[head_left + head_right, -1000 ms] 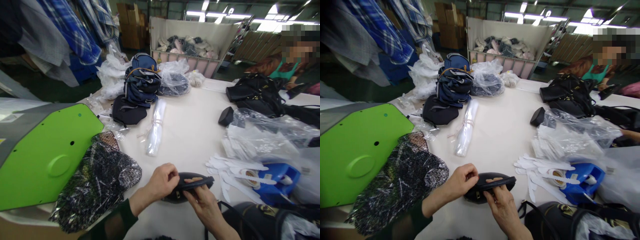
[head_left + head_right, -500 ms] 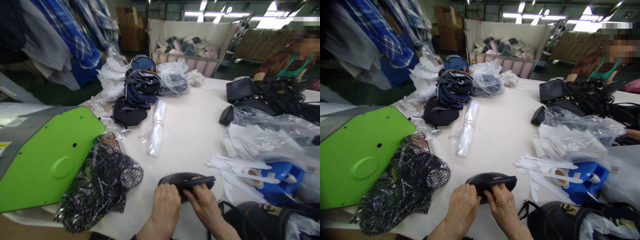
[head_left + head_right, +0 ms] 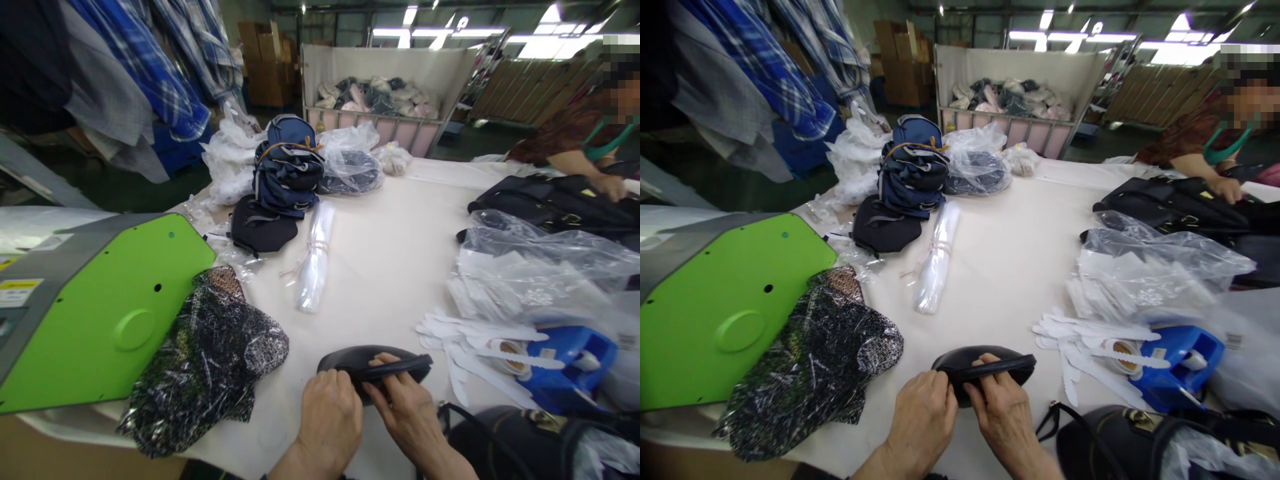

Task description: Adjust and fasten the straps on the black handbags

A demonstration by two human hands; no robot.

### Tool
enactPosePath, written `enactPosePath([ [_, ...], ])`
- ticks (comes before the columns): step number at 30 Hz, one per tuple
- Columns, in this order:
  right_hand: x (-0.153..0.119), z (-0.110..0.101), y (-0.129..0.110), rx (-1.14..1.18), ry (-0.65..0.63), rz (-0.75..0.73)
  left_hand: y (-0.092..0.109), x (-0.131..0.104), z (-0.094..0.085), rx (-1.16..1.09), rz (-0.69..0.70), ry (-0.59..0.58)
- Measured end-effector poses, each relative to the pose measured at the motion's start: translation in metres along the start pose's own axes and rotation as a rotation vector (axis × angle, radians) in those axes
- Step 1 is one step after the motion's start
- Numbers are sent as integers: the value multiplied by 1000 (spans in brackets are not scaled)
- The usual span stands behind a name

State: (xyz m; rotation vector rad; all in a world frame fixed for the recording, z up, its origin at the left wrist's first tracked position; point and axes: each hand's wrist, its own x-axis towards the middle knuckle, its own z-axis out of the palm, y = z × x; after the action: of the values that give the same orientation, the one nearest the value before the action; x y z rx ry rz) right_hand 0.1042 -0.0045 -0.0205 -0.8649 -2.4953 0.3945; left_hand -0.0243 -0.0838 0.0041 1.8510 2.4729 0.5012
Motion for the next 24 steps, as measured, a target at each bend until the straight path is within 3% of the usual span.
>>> enactPosePath([
  [8, 1, 2, -4, -48, 39, -43, 1, 2, 6, 103, 44, 83],
  [18, 1, 3, -6, -33, 27, -25, -9, -2, 0, 35, 19, -5],
  [24, 0, 3, -8, -31, 28, -19, -5, -1, -3, 73, -19, -24],
])
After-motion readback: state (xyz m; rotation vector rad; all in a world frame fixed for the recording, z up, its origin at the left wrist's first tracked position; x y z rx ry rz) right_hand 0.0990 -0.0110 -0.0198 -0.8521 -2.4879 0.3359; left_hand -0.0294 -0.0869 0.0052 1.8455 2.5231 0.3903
